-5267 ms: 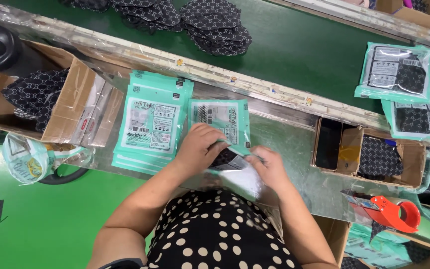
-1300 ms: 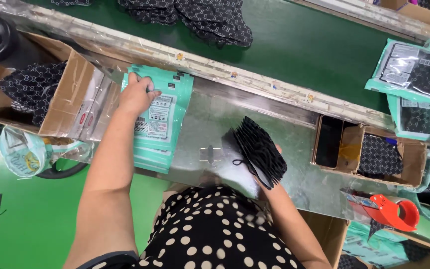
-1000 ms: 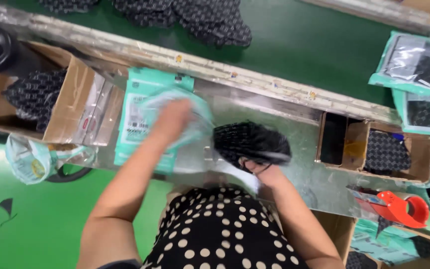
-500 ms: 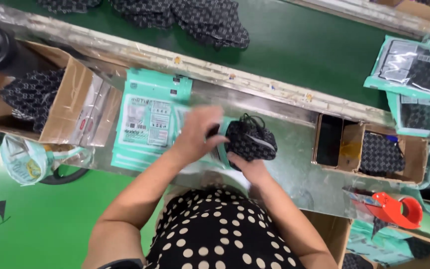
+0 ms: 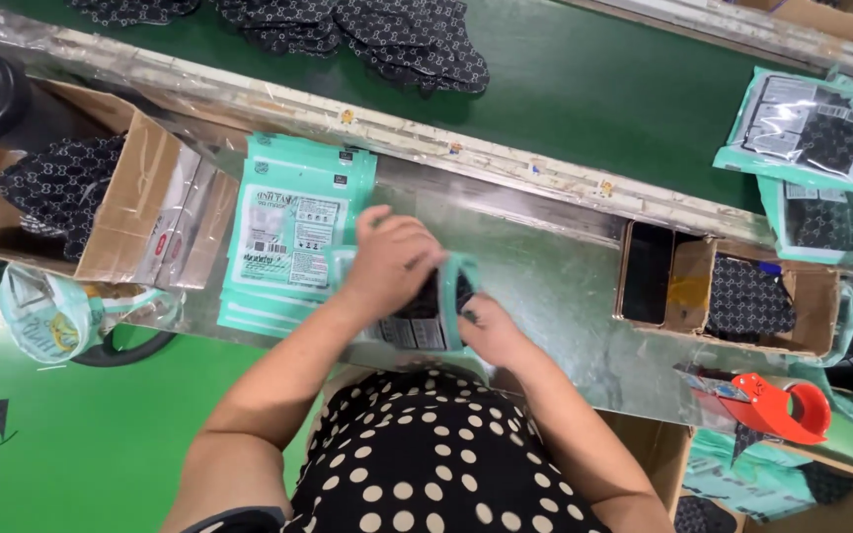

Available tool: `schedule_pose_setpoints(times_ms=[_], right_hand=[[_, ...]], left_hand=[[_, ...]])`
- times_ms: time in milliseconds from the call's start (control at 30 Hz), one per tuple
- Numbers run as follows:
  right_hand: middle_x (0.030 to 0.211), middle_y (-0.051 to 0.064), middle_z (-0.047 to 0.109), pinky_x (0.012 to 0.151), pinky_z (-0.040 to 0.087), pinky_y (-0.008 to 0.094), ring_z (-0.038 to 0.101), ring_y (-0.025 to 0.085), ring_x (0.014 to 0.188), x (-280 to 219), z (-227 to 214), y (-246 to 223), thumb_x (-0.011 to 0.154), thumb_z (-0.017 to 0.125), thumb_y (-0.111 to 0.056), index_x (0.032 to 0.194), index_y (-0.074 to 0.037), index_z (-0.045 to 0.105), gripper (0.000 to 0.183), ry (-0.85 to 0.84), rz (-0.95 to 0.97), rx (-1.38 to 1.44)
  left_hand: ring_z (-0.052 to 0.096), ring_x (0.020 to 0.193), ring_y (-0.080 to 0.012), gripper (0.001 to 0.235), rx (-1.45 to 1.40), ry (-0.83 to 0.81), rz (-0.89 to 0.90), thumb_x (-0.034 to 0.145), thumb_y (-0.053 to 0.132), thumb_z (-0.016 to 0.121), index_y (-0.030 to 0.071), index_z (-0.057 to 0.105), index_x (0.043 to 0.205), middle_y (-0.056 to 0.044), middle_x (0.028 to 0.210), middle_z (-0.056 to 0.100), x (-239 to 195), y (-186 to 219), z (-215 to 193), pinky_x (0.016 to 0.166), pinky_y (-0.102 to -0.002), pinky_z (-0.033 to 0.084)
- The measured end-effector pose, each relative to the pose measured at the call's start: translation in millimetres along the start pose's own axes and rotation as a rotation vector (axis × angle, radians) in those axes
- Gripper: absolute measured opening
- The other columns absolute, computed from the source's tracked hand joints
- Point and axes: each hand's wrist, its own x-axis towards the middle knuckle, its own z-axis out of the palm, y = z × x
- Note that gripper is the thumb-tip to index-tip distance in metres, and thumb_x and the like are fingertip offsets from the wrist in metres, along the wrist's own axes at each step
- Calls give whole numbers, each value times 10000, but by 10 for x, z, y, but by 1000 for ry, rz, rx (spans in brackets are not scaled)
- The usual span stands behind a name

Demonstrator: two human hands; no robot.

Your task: The person picks up black fabric face masks from a pile, folds each one, inserts it into a teal plastic pouch, presses the pouch closed, and places the sealed pouch onto the conveyor belt. They repeat this packing cycle continuously, with boxes of masks and finished pouches around the workstation.

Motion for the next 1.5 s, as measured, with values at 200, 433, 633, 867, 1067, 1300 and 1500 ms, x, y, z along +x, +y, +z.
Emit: schedule_pose_setpoints(times_ms=[200, 433, 633, 867, 1067, 1300, 1500], right_hand=[[1150, 142, 720, 902, 529, 398, 689, 278, 1047, 40, -52, -74, 888, 703, -89, 1188, -29, 661, 308, -126, -180, -236], [1177, 87, 662, 857, 541, 333, 651, 187, 1023, -46, -162, -307, 854, 742, -68, 1101, -83, 614, 278, 228, -279, -22], [966, 45, 737, 817, 531, 274, 648, 106, 892, -22, -142, -147, 938, 681, -64, 1104, -42, 695, 169, 213, -208, -97], [860, 56, 697, 711, 515, 288, 605, 121, 787, -4, -302, -27, 965, 703, -119, 1056, -52, 701, 113, 148, -147, -94], [836, 46, 639, 679, 488, 292, 588, 110, 781, -58, -368, -1, 930, 712, -147, 1006, -42, 674, 134, 156, -284, -242], [910, 48, 610, 710, 477, 330, 561, 154, 815, -76, -747, 101, 1028, 636, -217, 1094, -52, 662, 179, 587, 15, 128], [1163, 47, 647, 903, 563, 335, 685, 178, 984, -62, -663, 187, 1022, 550, -235, 1278, -123, 589, 282, 676, -33, 764]], left_hand=[[627, 1058, -249, 61, 130, -49, 139, 904, 198, 639, 149, 674, 898, -40, 951, 676, -75, -4, 296, 1067, -521, 313], [631, 951, -278, 182, 54, -176, 4, 935, 301, 666, 121, 672, 912, -50, 928, 669, 97, 133, -103, 912, -459, 386], [653, 923, -225, 110, 74, -228, 167, 924, 229, 669, 127, 695, 957, -15, 955, 682, -39, 242, 39, 953, -413, 418], [655, 946, -231, 103, 56, -190, 125, 914, 218, 694, 119, 704, 939, -17, 966, 704, 62, 247, -178, 960, -410, 413], [662, 949, -250, 172, -89, -275, 35, 867, 274, 739, 110, 714, 910, -35, 953, 721, 126, 125, -172, 924, -409, 404], [592, 1232, -350, 379, -103, 46, -45, 905, 258, 778, 81, 627, 1205, -141, 1286, 641, 776, -749, 94, 1089, -463, 444], [431, 1327, -488, 841, 372, 253, -15, 730, 325, 844, -53, 492, 1395, -308, 1441, 452, 1744, -1206, 394, 1101, -545, 308]])
